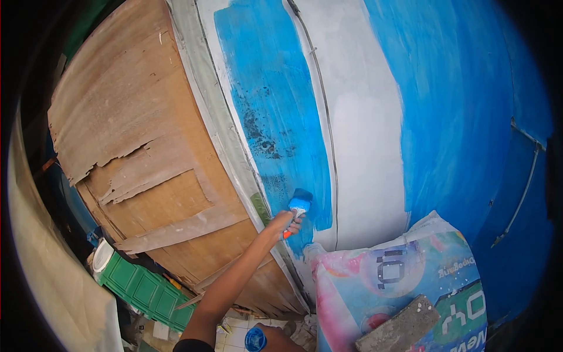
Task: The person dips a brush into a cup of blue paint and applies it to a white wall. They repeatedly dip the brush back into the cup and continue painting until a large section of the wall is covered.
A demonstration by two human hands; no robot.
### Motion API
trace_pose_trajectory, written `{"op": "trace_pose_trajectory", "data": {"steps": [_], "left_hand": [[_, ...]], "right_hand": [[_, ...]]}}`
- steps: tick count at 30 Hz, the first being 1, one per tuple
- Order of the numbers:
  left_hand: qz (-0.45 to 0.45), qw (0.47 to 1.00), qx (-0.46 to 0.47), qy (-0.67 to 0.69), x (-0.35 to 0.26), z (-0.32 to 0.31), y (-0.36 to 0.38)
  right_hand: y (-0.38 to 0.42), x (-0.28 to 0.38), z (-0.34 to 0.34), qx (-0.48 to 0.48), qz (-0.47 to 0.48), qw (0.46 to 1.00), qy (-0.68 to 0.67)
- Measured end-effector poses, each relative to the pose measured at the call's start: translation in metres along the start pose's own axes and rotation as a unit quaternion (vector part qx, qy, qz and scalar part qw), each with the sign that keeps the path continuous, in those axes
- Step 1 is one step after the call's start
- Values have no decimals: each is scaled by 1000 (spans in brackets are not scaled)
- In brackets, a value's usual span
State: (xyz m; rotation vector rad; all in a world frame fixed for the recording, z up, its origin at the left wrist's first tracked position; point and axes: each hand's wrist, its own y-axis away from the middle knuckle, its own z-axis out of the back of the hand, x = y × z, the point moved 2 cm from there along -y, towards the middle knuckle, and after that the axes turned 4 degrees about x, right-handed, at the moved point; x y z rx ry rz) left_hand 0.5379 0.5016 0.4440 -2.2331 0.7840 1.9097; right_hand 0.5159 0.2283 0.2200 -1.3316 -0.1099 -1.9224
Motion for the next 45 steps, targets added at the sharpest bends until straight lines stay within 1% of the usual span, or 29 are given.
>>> {"op": "trace_pose_trajectory", "data": {"steps": [1, 3, 4, 5, 8, 9, 11, 12, 13, 15, 16, 17, 19, 20, 21, 23, 25, 27, 29, 32, 33, 34, 36, 37, 39, 42, 43, 44, 45], "left_hand": [[40, 997, -5, 65, 13, 13, -10], [118, 974, -9, 195, 21, 21, -18], [111, 970, -11, 214, 12, 28, -27], [106, 967, -13, 233, -15, 24, -24], [84, 947, -7, 309, -115, -8, 3], [64, 946, 2, 317, -149, -23, 17], [-12, 961, 46, 272, -211, -44, 39], [-68, 965, 39, 251, -240, -55, 51], [-71, 964, 89, 240, -272, -56, 54], [-166, 968, 72, 172, -316, -78, 82], [-178, 968, 82, 158, -334, -82, 88], [-190, 967, 93, 143, -344, -82, 92], [-314, 945, 89, -10, -339, -80, 91], [-371, 920, 87, -88, -332, -79, 92], [-390, 909, 64, -129, -320, -74, 90], [-322, 942, 60, -70, -291, -45, 64], [-277, 959, 21, -63, -230, -15, 35], [-205, 978, 39, -5, -166, 8, 20], [-147, 987, 60, 40, -98, 36, 1], [-31, 995, 10, 91, -6, 64, -11], [8, 993, -10, 113, 13, 71, -14], [64, 980, -2, 187, 20, 78, -18], [174, 930, 11, 324, 20, 82, -12], [147, 935, -3, 323, 8, 87, -17], [79, 958, 24, 275, -43, 83, -17], [81, 945, 87, 305, -149, 60, 0], [45, 962, 76, 258, -186, 43, 15], [0, 967, 56, 249, -221, 25, 29], [-28, 964, 91, 249, -255, 16, 36]], "right_hand": [[-2, -4, -4, -25, 31, 999, -9], [-8, -11, -7, -26, 19, 999, 1], [-9, -16, -10, -26, 11, 1000, 4], [-10, -23, -15, -60, 49, 997, 0], [-10, 5, 8, 44, -77, 996, 9], [-11, 6, 11, 46, -78, 996, 10], [-14, 5, 11, 47, -79, 996, 10], [-15, 6, 11, 45, -83, 995, 19], [-17, 7, 10, 43, -87, 995, 29], [-19, 7, 9, 46, -92, 994, 33], [-20, 7, 9, 49, -92, 994, 28], [-22, 7, 9, 52, -90, 994, 23], [-23, 12, 13, 52, -93, 994, 19], [-23, 14, 14, 51, -93, 994, 18], [-26, 12, 12, 52, -86, 995, 9], [-26, 4, 6, 55, -80, 995, -7], [-27, 10, 10, 45, -80, 996, -3], [-28, 9, 11, 28, -70, 997, 9], [-29, -1, 1, -1, -53, 998, 24], [-33, 3, 3, 23, -77, 997, -16], [-33, 4, 4, 21, -72, 997, -18], [-32, 5, 5, 17, -66, 997, -20], [-35, 12, 10, 19, -71, 997, -18], [-36, 16, 12, 27, -83, 996, -15], [-37, 19, 15, 33, -91, 995, -17], [-37, 22, 18, 20, -81, 996, -20], [-38, 23, 20, 13, -76, 997, -7], [-39, 25, 23, 5, -71, 997, 6], [-37, 26, 20, 5, -68, 998, 5]]}}
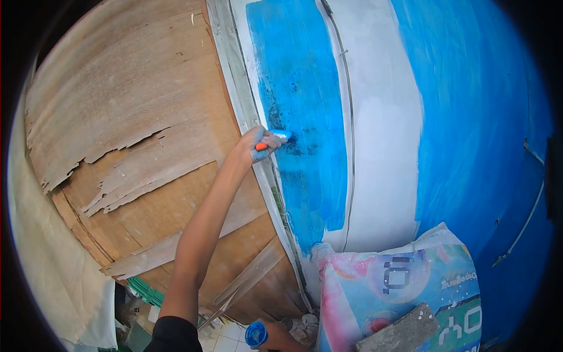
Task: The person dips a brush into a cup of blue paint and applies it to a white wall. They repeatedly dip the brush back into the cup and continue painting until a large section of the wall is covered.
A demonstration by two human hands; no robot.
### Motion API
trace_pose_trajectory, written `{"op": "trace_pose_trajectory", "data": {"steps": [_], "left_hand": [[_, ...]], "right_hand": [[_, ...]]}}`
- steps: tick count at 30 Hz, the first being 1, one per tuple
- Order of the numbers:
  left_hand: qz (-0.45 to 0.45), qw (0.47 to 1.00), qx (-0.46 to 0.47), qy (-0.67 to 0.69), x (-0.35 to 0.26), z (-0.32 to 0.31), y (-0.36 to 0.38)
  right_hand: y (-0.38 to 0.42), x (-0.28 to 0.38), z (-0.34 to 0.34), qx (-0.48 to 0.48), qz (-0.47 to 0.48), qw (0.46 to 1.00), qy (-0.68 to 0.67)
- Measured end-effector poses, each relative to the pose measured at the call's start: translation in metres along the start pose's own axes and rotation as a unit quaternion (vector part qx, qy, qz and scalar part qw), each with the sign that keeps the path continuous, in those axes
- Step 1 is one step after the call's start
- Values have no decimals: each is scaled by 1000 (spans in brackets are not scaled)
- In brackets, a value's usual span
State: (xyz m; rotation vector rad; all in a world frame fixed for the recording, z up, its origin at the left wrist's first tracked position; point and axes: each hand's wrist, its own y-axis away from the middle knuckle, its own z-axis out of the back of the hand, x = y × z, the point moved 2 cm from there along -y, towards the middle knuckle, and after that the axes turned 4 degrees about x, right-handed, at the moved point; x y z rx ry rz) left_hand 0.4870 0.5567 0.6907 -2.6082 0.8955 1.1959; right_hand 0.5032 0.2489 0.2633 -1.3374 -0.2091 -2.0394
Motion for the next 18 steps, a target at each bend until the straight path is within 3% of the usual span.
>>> {"op": "trace_pose_trajectory", "data": {"steps": [4, 7, 11, 13, 18], "left_hand": [[-114, 985, 71, -105, -71, -94, 24], [-257, 922, 168, -238, -82, -112, 27], [-172, 964, 68, -191, -60, -55, -12], [-165, 962, 44, -213, -11, -1, -27], [1, 991, -8, -135, 123, 128, -30]], "right_hand": [[-3, 1, 0, 8, -6, 1000, -9], [-8, 3, 2, 12, -8, 1000, -15], [-9, 9, 10, 12, -18, 999, -43], [-9, 8, 6, 10, -24, 1000, -15], [-16, 0, -4, -28, -16, 999, 16]]}}
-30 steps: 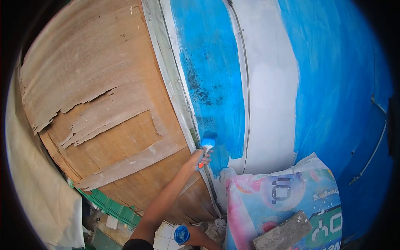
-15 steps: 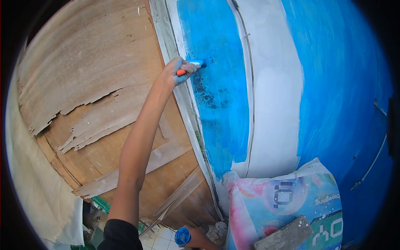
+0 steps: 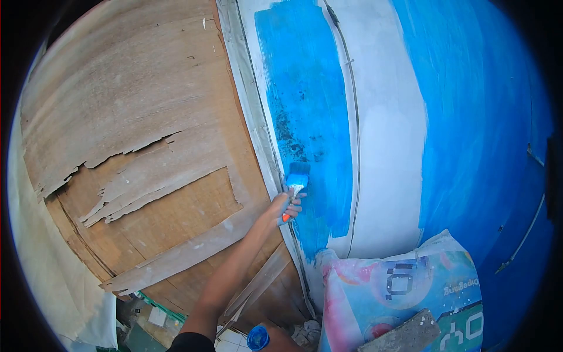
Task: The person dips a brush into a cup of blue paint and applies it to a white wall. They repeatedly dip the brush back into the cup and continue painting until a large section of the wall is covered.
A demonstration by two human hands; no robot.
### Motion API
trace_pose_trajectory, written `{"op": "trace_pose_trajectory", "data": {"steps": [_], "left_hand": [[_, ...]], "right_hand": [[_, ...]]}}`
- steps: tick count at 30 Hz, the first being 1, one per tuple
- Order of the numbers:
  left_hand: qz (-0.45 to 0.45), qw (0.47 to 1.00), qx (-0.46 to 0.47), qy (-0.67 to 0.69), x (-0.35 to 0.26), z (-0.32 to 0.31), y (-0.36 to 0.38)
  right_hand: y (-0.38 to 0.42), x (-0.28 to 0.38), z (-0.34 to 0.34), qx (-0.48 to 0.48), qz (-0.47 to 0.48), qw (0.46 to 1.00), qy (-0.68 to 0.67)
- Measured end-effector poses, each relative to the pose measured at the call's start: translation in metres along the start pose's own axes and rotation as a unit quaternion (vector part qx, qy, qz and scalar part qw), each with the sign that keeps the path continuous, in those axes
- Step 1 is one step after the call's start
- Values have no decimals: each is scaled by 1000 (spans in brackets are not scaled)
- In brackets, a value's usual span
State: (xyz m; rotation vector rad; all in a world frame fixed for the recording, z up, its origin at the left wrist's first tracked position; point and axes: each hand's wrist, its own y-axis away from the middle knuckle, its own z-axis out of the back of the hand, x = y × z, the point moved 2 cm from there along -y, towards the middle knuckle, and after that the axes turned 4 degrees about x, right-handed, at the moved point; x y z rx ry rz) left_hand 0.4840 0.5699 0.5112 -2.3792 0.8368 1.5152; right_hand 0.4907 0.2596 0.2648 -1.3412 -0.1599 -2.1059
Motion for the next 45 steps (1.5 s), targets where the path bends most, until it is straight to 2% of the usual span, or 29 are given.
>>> {"op": "trace_pose_trajectory", "data": {"steps": [3, 6, 8, 9, 11, 12, 14, 15, 16, 18, 20, 23, 25, 26, 27, 29, 30, 33, 35, 36, 37, 38, 40, 41, 42, 45], "left_hand": [[129, 980, -36, 145, 80, 56, -2], [204, 943, -87, 249, 69, 45, 12], [160, 960, -58, 223, 6, 19, 8], [104, 975, -23, 195, -33, 0, 6], [90, 974, 16, 205, -117, -42, 4], [80, 970, 12, 228, -153, -69, 10], [4, 987, 7, 158, -225, -101, 1], [-45, 992, -5, 120, -259, -118, 0], [-50, 988, -11, 145, -287, -134, 2], [-154, 984, -17, 85, -325, -167, 9], [-166, 977, -41, 130, -343, -193, 27], [-220, 970, -22, 97, -387, -197, 31], [-220, 974, 50, -32, -423, -184, 26], [-220, 967, 86, -98, -424, -188, 35], [-288, 935, 24, -206, -426, -191, 43], [-401, 816, -104, -404, -420, -198, 50], [-429, 768, -140, -454, -418, -198, 50], [-381, 709, -231, -546, -423, -179, 30], [-291, 711, -208, -605, -421, -140, 30], [-212, 733, -193, -617, -410, -127, 21], [-171, 721, -209, -639, -396, -116, 10], [-215, 717, -210, -629, -373, -111, 9], [-220, 764, -169, -583, -344, -93, 6], [-214, 759, -176, -589, -329, -84, 5], [-208, 756, -183, -594, -314, -75, 4], [-157, 730, -194, -636, -269, -49, 7]], "right_hand": [[1, -2, -8, 2, 10, 1000, -2], [-1, -3, -6, 22, 9, 1000, -18], [-5, -3, -6, 28, 1, 999, -26], [-6, -2, -6, 24, -5, 1000, -9], [-5, -1, -4, 20, -18, 999, 26], [-4, -1, -3, 9, 1, 1000, 12], [-5, -1, -2, -16, 37, 999, -13], [-7, 1, 0, -2, 23, 1000, -17], [-8, 5, 1, 12, 7, 1000, -20], [-11, 11, 5, 40, -34, 998, -19], [-15, 15, 8, 65, -86, 994, -8], [-23, 19, 6, 46, -90, 994, 35], [-21, 22, 8, 42, -86, 995, -8], [-23, 24, 9, 40, -82, 995, -30], [-26, 23, 9, 32, -59, 997, -41], [-27, 19, 12, 19, -19, 997, -68], [-27, 20, 13, 18, -22, 997, -73], [-31, 29, 15, 17, -25, 997, -77], [-38, 31, 5, 13, -29, 998, -59], [-41, 33, 5, 9, -32, 998, -57], [-43, 35, 4, 4, -36, 998, -57], [-43, 36, 2, 0, -39, 997, -59], [-45, 38, 4, -3, -25, 998, -58], [-47, 38, 0, -1, -19, 998, -59], [-46, 37, -19, -90, -22, 995, -21], [-57, 30, -37, -3, -66, 997, -29]]}}
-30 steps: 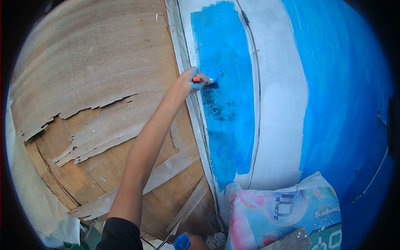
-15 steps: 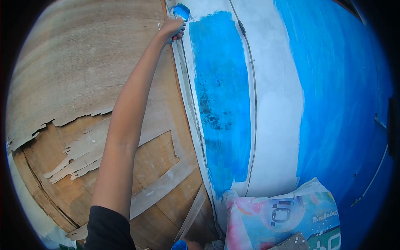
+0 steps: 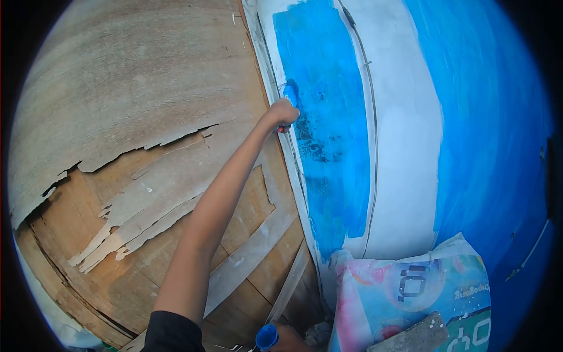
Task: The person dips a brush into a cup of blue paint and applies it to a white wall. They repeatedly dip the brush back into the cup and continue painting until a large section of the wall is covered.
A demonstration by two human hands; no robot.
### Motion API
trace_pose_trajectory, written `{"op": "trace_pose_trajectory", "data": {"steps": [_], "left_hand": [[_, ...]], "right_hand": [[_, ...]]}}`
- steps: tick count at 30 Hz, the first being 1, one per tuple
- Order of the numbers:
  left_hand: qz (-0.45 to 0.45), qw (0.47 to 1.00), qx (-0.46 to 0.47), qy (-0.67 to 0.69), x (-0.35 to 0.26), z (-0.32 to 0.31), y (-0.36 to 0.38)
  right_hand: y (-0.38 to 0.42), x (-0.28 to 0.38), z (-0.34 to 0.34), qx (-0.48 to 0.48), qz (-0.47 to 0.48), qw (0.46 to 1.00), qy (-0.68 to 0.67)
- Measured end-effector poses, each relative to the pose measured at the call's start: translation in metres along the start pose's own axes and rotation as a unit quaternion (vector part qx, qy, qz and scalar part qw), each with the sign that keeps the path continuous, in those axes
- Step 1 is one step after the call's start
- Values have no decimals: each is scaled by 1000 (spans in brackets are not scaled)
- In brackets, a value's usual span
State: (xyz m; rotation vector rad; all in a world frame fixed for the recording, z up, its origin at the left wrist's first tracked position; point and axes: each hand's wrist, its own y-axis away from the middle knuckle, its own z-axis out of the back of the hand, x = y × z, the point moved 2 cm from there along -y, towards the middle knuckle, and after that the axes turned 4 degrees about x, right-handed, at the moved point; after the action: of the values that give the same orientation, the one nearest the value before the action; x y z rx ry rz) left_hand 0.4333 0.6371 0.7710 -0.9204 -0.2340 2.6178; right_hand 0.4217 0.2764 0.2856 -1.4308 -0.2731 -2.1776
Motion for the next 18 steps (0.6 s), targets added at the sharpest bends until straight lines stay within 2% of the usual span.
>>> {"op": "trace_pose_trajectory", "data": {"steps": [4, 11, 13, 16, 18], "left_hand": [[11, 999, 37, -7, 42, -31, 11], [12, 994, 109, -23, 91, -87, 28], [3, 983, 163, -83, 120, -119, 25], [6, 947, 303, -104, 116, -126, 52], [62, 938, 335, -71, 122, -117, 43]], "right_hand": [[-7, 1, 13, 100, -54, 993, 14], [-12, -2, 14, 37, -3, 998, 48], [-11, -1, 13, 33, 4, 998, 60], [-7, -6, 4, -51, 48, 997, 40], [-7, -15, -9, -89, 73, 992, 58]]}}
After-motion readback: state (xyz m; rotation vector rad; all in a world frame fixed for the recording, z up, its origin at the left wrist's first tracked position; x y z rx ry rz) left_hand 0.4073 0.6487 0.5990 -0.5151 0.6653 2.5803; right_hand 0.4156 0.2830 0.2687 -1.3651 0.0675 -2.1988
